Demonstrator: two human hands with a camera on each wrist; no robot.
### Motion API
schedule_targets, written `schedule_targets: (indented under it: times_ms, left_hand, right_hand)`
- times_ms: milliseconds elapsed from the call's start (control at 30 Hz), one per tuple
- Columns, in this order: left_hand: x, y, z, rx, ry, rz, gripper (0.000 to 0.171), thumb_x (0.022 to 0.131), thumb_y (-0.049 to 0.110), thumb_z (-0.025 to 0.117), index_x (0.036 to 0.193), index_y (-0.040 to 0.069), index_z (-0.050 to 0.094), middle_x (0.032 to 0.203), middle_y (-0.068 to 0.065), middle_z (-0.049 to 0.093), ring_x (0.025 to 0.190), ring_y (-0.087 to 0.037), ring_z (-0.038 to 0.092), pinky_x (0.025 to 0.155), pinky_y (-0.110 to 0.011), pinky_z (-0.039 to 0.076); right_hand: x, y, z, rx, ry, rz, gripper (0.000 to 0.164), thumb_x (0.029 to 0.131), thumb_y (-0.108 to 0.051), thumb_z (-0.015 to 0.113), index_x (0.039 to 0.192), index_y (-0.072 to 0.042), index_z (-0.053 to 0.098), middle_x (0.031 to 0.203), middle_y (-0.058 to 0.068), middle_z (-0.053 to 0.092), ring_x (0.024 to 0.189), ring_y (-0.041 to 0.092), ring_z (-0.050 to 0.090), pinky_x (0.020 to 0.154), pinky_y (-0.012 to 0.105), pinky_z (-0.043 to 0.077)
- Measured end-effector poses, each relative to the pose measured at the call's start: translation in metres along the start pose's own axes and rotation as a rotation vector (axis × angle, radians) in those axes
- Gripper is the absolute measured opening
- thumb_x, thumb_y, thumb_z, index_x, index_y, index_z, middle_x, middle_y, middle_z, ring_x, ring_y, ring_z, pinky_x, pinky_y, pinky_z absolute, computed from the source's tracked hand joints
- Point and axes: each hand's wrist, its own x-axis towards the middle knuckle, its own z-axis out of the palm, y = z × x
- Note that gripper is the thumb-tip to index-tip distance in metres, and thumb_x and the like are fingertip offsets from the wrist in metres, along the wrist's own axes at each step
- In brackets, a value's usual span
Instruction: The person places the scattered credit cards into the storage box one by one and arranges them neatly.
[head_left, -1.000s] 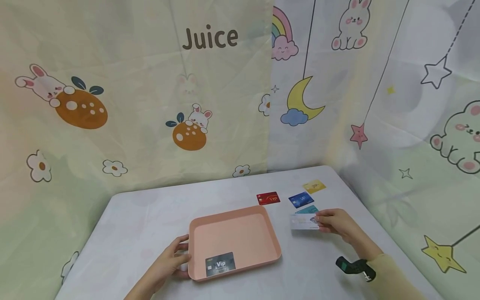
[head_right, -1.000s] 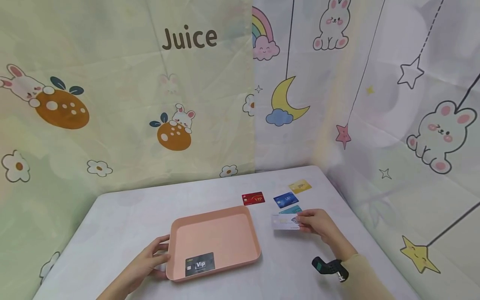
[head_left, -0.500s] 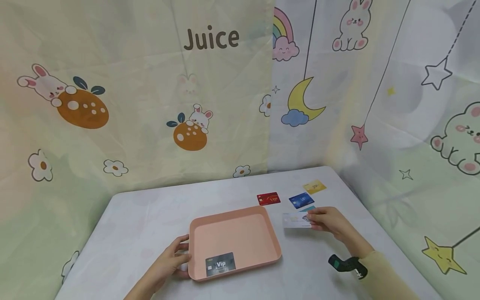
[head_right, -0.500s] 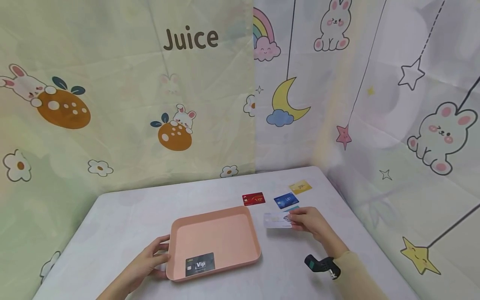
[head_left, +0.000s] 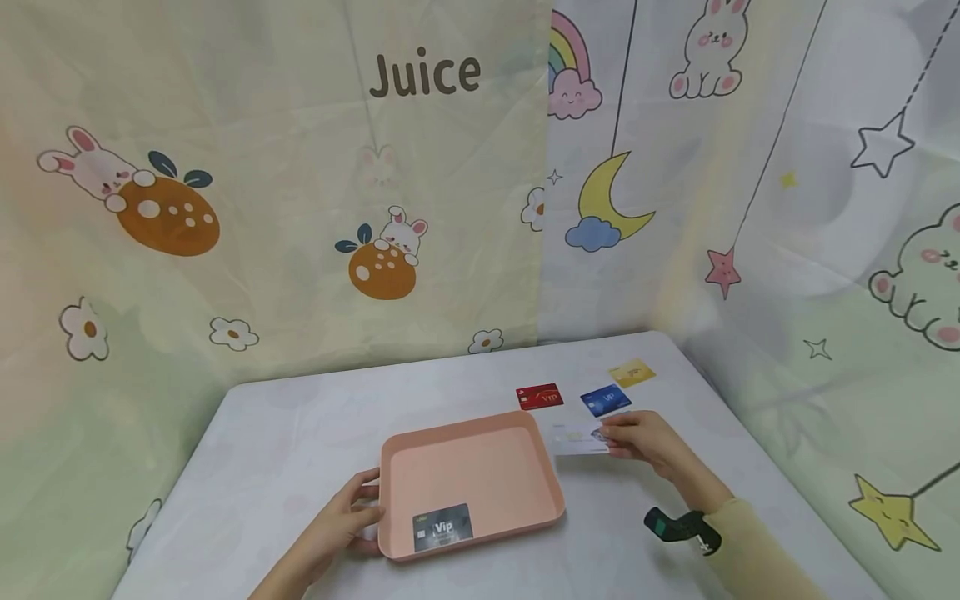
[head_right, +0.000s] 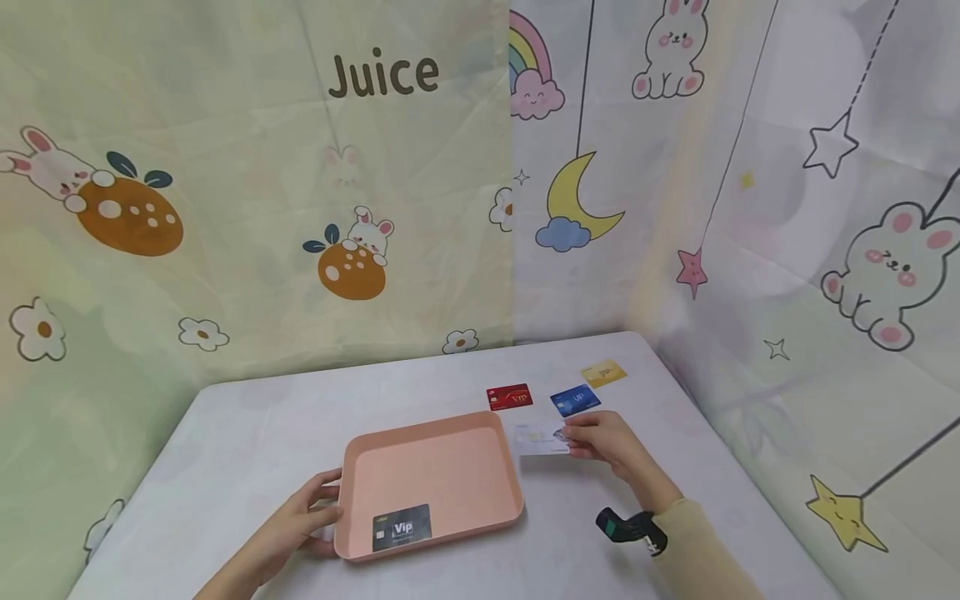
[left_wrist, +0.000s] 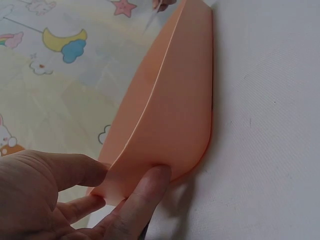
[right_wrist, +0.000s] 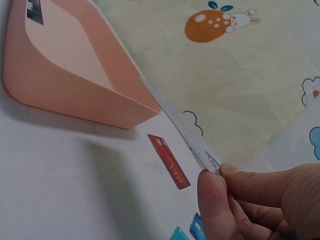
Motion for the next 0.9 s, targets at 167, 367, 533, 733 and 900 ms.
schedule_targets:
  times_ms: [167, 367, 533, 733, 900]
  left_hand:
    - [0.000, -0.002, 0.000, -0.006, -0.017, 0.013, 0.070, 0.097, 0.007, 0.065, 0.158, 0.002, 0.031, 0.147, -0.033, 0.043, 0.110, -0.029, 0.064, 0.070, -0.047, 0.063]
    - [-0.001, -0.002, 0.000, -0.007, -0.015, 0.016, 0.070, 0.097, 0.006, 0.065, 0.158, 0.002, 0.031, 0.147, -0.034, 0.043, 0.111, -0.030, 0.064, 0.070, -0.047, 0.063]
    - [0.000, -0.002, 0.001, -0.002, -0.007, 0.010, 0.071, 0.097, 0.007, 0.066, 0.158, 0.001, 0.031, 0.147, -0.034, 0.043, 0.110, -0.029, 0.064, 0.070, -0.047, 0.063]
    - [0.000, -0.002, 0.002, -0.004, -0.002, 0.006, 0.070, 0.097, 0.006, 0.065, 0.158, 0.001, 0.031, 0.147, -0.034, 0.043, 0.111, -0.030, 0.064, 0.070, -0.048, 0.063]
    - [0.001, -0.002, 0.002, -0.006, -0.002, 0.005, 0.069, 0.097, 0.006, 0.064, 0.158, 0.002, 0.031, 0.147, -0.034, 0.043, 0.111, -0.030, 0.064, 0.070, -0.048, 0.063]
  right_hand:
    - [0.000, -0.002, 0.007, -0.012, -0.001, -0.014, 0.043, 0.100, -0.014, 0.067, 0.134, 0.013, 0.060, 0.114, 0.024, 0.068, 0.079, 0.019, 0.071, 0.076, 0.028, 0.063]
    - [0.002, -0.006, 0.016, 0.002, -0.012, -0.028, 0.039, 0.100, -0.012, 0.067, 0.130, 0.013, 0.062, 0.109, 0.022, 0.069, 0.075, 0.017, 0.070, 0.073, 0.027, 0.063]
    - [0.003, -0.007, 0.023, 0.008, -0.013, -0.024, 0.040, 0.100, -0.013, 0.068, 0.131, 0.012, 0.062, 0.108, 0.020, 0.071, 0.075, 0.018, 0.070, 0.073, 0.027, 0.063]
    - [0.005, -0.010, 0.033, 0.015, -0.028, -0.032, 0.041, 0.099, -0.014, 0.069, 0.132, 0.010, 0.063, 0.107, 0.018, 0.072, 0.074, 0.017, 0.070, 0.073, 0.027, 0.063]
    - [0.005, -0.014, 0.043, 0.019, -0.037, -0.035, 0.038, 0.098, -0.013, 0.070, 0.129, 0.009, 0.065, 0.106, 0.018, 0.072, 0.074, 0.018, 0.070, 0.072, 0.028, 0.063]
